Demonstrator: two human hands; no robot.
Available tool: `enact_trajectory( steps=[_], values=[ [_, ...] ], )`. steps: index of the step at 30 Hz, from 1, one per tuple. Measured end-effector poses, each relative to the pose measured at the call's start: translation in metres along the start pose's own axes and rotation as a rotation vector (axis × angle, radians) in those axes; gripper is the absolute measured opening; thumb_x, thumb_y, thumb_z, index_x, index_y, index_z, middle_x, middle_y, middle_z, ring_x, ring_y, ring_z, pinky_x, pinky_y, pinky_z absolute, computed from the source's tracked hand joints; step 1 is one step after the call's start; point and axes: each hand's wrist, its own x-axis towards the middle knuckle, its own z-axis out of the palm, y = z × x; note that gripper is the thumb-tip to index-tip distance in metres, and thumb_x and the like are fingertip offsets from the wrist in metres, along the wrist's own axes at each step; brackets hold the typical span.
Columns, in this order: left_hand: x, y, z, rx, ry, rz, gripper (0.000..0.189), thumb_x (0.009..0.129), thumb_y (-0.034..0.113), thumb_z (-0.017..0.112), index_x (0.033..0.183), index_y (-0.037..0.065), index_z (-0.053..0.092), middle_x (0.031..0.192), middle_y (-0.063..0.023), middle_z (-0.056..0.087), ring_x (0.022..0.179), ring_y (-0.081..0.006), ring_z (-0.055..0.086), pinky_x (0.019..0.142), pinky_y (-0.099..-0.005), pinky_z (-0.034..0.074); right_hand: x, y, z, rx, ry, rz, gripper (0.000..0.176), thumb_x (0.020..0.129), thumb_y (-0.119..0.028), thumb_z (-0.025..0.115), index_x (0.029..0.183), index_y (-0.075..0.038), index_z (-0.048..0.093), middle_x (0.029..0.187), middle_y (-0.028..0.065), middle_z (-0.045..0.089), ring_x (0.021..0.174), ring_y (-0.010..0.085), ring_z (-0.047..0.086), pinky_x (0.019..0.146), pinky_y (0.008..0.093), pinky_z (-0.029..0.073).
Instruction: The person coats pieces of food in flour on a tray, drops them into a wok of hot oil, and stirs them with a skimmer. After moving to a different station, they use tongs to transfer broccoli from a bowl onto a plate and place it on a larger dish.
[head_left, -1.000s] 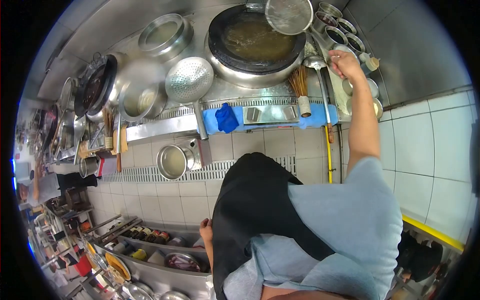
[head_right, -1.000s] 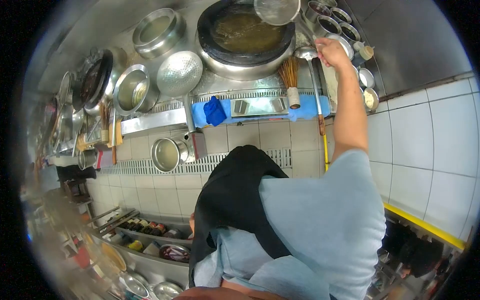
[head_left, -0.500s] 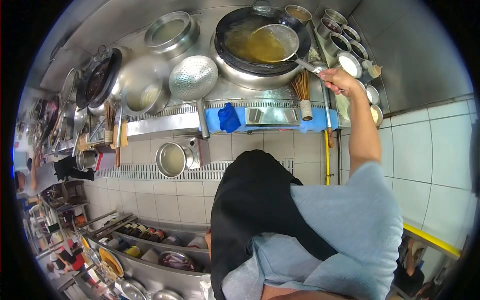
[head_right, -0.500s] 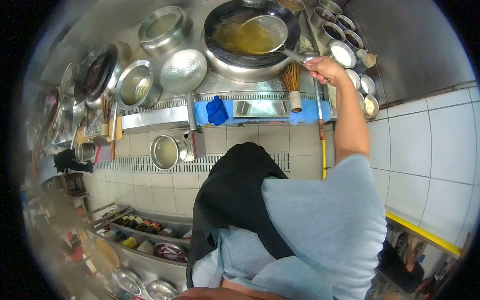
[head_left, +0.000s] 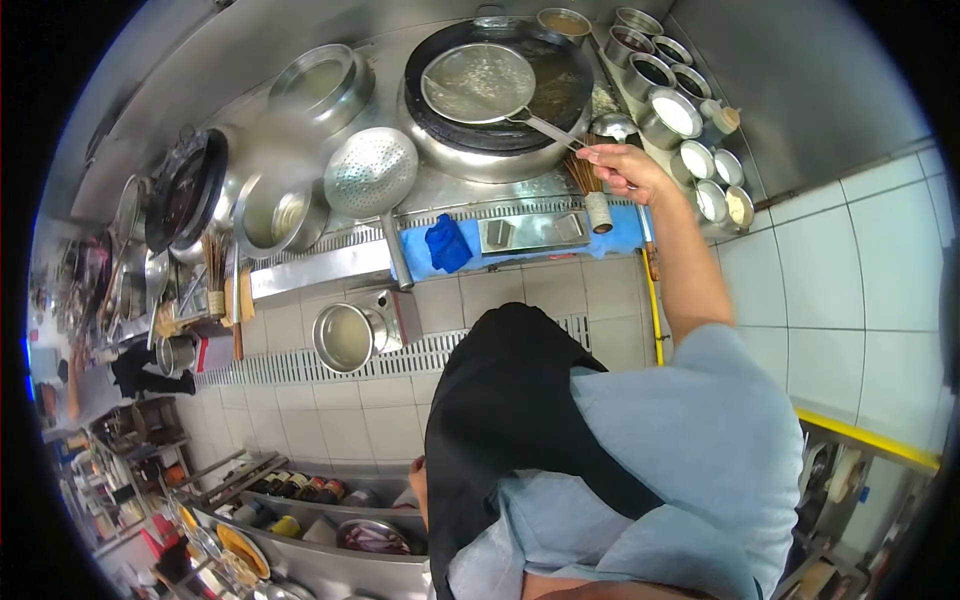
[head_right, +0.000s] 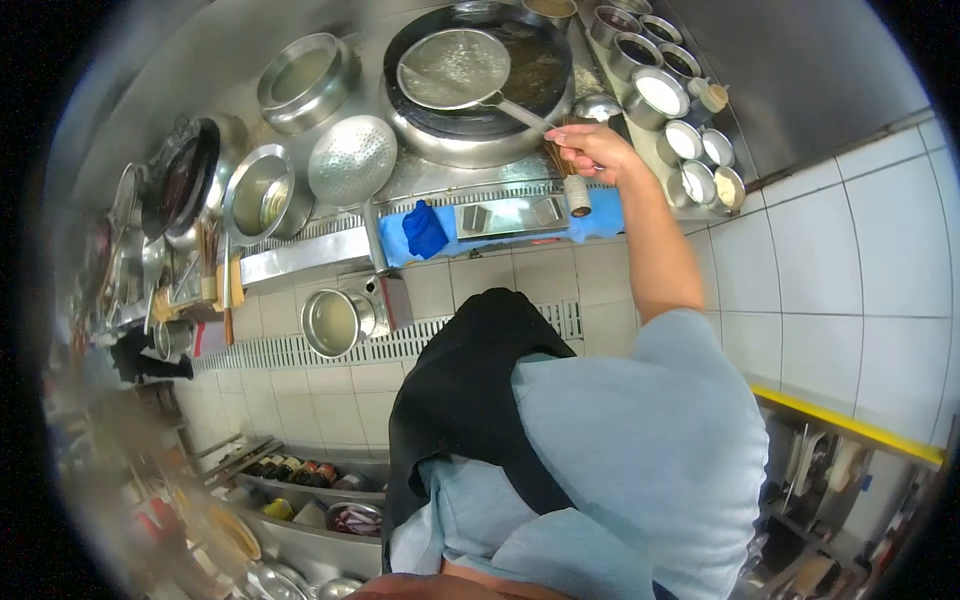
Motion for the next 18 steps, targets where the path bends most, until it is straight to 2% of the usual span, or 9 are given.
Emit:
enact_trajectory(
  steps=[4, 8, 10, 11, 13, 14, 16, 17, 18],
  values=[
    [0.001, 0.011, -0.007, 0.02, -0.002, 0.003, 0.038, 0.093, 0.022, 0.069, 0.117, -0.007, 0.066, 0.105, -0.0167, 0.074, 0.095, -0.0226, 0.069, 0.087, -0.0338, 0.053, -0.002, 0.006, 0.001, 0.165, -0.043, -0.067, 0.036, 0.1, -0.014, 0.06, 0.131, 0.002, 0.055, 0.072, -0.0016, 0.053, 0.047, 0.0018, 0.037, 0.039, 0.0187, 0.027],
    [0.001, 0.02, -0.01, 0.03, -0.002, 0.0, 0.039, 0.093, 0.022, 0.069, 0.117, -0.007, 0.065, 0.105, -0.017, 0.074, 0.096, -0.0228, 0.069, 0.088, -0.0339, 0.053, -0.007, -0.014, -0.012, 0.164, 0.164, -0.175, 0.034, 0.098, -0.01, 0.06, 0.13, 0.001, 0.056, 0.071, -0.0024, 0.053, 0.047, 0.0025, 0.038, 0.04, 0.0202, 0.029],
    [-0.004, 0.023, -0.014, 0.03, 0.013, -0.013, 0.039, 0.093, 0.022, 0.069, 0.117, -0.008, 0.065, 0.105, -0.0172, 0.074, 0.096, -0.0229, 0.069, 0.088, -0.0339, 0.053, 0.007, -0.024, -0.031, 0.126, 0.399, -0.332, 0.038, 0.094, -0.005, 0.06, 0.132, 0.0, 0.057, 0.071, -0.0018, 0.055, 0.047, 0.0034, 0.038, 0.04, 0.0214, 0.03],
    [-0.004, 0.026, -0.007, 0.044, 0.001, -0.017, 0.039, 0.093, 0.022, 0.069, 0.117, -0.008, 0.065, 0.106, -0.0173, 0.074, 0.096, -0.023, 0.069, 0.088, -0.0339, 0.053, 0.018, -0.027, -0.043, 0.124, 0.394, -0.328, 0.038, 0.094, -0.005, 0.06, 0.132, 0.0, 0.057, 0.071, -0.0018, 0.055, 0.047, 0.0034, 0.038, 0.04, 0.0214, 0.03],
    [-0.009, 0.032, -0.008, 0.057, 0.0, -0.026, 0.039, 0.093, 0.023, 0.069, 0.118, -0.008, 0.065, 0.106, -0.0174, 0.074, 0.097, -0.0231, 0.069, 0.089, -0.034, 0.053, 0.047, -0.024, -0.07, -0.27, 0.71, -0.392, 0.043, 0.091, -0.007, 0.055, 0.133, 0.0, 0.059, 0.075, 0.0086, 0.065, 0.056, 0.0171, 0.058, 0.049, 0.0312, 0.046],
    [-0.012, 0.036, -0.009, 0.058, 0.008, -0.029, 0.039, 0.093, 0.023, 0.069, 0.118, -0.008, 0.065, 0.106, -0.0175, 0.074, 0.097, -0.0232, 0.069, 0.089, -0.034, 0.053, 0.067, -0.016, -0.086, -0.273, 0.706, -0.391, 0.043, 0.091, -0.007, 0.055, 0.133, 0.0, 0.059, 0.075, 0.0086, 0.065, 0.056, 0.0171, 0.058, 0.049, 0.0312, 0.046],
    [-0.02, 0.047, -0.005, 0.075, -0.001, -0.044, 0.039, 0.093, 0.023, 0.069, 0.118, -0.008, 0.065, 0.106, -0.0177, 0.073, 0.097, -0.0233, 0.069, 0.089, -0.0341, 0.052, 0.095, -0.005, -0.097, -1.121, 1.115, -0.572, 0.045, 0.086, -0.013, 0.055, 0.13, -0.004, 0.064, 0.091, 0.0205, 0.073, 0.087, 0.0353, 0.071, 0.077, 0.0432, 0.056],
    [-0.025, 0.053, -0.007, 0.084, -0.001, -0.05, 0.04, 0.093, 0.023, 0.069, 0.118, -0.008, 0.065, 0.106, -0.0178, 0.073, 0.097, -0.0234, 0.069, 0.089, -0.0341, 0.052, 0.098, -0.004, -0.09, -1.017, 1.1, -0.263, 0.041, 0.083, -0.018, 0.056, 0.12, -0.006, 0.07, 0.111, 0.0248, 0.07, 0.111, 0.0442, 0.064, 0.1, 0.0475, 0.049],
    [-0.033, 0.066, -0.009, 0.092, -0.006, -0.056, 0.04, 0.093, 0.023, 0.069, 0.118, -0.008, 0.065, 0.106, -0.0178, 0.073, 0.098, -0.0234, 0.069, 0.089, -0.0341, 0.052, 0.121, 0.009, -0.116, -1.232, 1.024, -0.162, 0.039, 0.085, -0.019, 0.056, 0.118, -0.006, 0.071, 0.114, 0.0235, 0.07, 0.112, 0.0422, 0.065, 0.1, 0.0466, 0.05]
  ],
)
